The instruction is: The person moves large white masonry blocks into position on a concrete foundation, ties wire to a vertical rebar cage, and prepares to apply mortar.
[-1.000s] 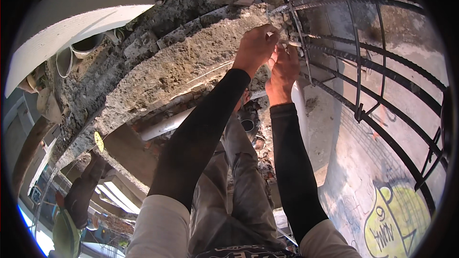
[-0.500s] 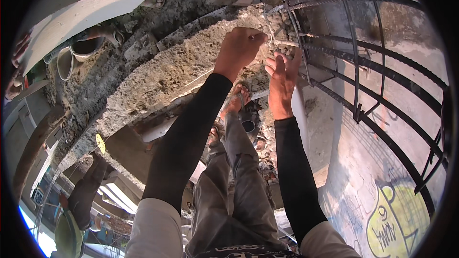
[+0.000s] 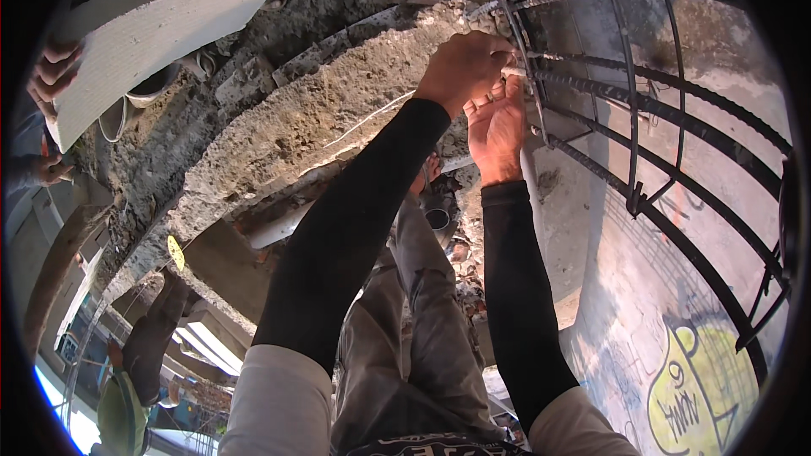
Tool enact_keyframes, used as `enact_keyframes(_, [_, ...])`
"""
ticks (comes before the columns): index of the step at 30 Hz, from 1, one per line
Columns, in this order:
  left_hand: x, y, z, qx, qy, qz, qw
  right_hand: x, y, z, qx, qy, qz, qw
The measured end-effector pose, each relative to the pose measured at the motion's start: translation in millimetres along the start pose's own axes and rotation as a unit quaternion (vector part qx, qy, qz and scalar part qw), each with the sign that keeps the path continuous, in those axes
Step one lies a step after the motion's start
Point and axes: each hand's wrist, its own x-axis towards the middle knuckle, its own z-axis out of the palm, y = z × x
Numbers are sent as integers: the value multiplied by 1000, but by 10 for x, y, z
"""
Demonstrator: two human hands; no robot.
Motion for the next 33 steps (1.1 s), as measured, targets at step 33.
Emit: enact_keyframes(33, [-624,300,61,-311,161,-53,935,-785,-81,414,-55,151,-6,987])
